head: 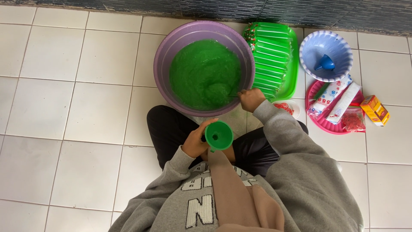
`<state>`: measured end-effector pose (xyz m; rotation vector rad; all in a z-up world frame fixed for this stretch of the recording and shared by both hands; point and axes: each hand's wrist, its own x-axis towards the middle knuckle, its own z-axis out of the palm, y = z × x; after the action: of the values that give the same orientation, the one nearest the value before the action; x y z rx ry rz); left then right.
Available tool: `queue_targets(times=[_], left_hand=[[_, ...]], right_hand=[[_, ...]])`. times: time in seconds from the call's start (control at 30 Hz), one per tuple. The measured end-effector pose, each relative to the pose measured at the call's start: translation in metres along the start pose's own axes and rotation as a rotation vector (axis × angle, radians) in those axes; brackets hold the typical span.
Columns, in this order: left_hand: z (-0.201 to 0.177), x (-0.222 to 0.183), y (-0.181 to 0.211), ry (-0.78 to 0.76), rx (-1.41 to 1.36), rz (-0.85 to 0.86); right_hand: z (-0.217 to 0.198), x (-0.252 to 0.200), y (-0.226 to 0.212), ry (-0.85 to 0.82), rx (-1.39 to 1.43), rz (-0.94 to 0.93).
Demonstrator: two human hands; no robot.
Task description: The person fills plastic sleeves with green liquid from a basin using a funnel and a ladle, then seals each one with a rubber band.
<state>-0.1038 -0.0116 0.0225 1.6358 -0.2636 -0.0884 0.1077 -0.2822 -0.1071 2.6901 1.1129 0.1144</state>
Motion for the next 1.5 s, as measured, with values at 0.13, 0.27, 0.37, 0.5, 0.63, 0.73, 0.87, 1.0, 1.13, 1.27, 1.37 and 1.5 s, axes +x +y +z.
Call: queue_targets(times=[0.13,0.27,0.37,0.5,0.63,0.73,0.87,1.0,1.13,1.27,1.37,1.5], left_hand=[[-0.004,-0.001,-0.004,-0.016,0.018,0.011],[-0.004,-0.003,-0.006,-0.055,0.004,0.021],[-0.007,-0.004,0.003,-0.108,-0.008,0.015],[-0.002,-0.011,-0.006,-0.050,0.018,-0.010],[-0.004,-0.007,-0.031,0.127,0.102,0.061],[-0.007,0.002,-0.030,0.297,0.133,0.066],[-0.011,0.024,-0.004,0.397,0.225,0.113],[-0.018,0.054,-0.018,0.375,0.204,0.107],[-0.022,0.074,-0.026,0.304,0.196,0.060],[-0.024,0.099,-0.059,0.206,0.117,-0.049],[-0.030,0.119,-0.074,0.203,0.055,-0.041],[-0.036,0.129,-0.067,0.199,0.049,0.027]], right_hand=[[-0.009,0.003,-0.012,0.031,0.057,-0.017],[-0.024,0.007,-0.018,-0.024,0.233,0.059],[-0.031,0.010,-0.013,-0.079,0.305,0.133],[-0.054,0.011,0.002,-0.150,0.361,0.213],[-0.083,0.012,0.020,-0.159,0.319,0.244],[-0.110,0.010,0.036,-0.153,0.287,0.262],[-0.154,0.008,0.058,-0.165,0.192,0.290],[-0.180,0.003,0.080,-0.123,0.171,0.322],[-0.222,-0.003,0.084,-0.095,0.190,0.329],[-0.241,-0.013,0.085,-0.044,0.204,0.316],[-0.263,-0.026,0.077,0.018,0.208,0.295],[-0.269,-0.042,0.067,0.150,0.204,0.222]])
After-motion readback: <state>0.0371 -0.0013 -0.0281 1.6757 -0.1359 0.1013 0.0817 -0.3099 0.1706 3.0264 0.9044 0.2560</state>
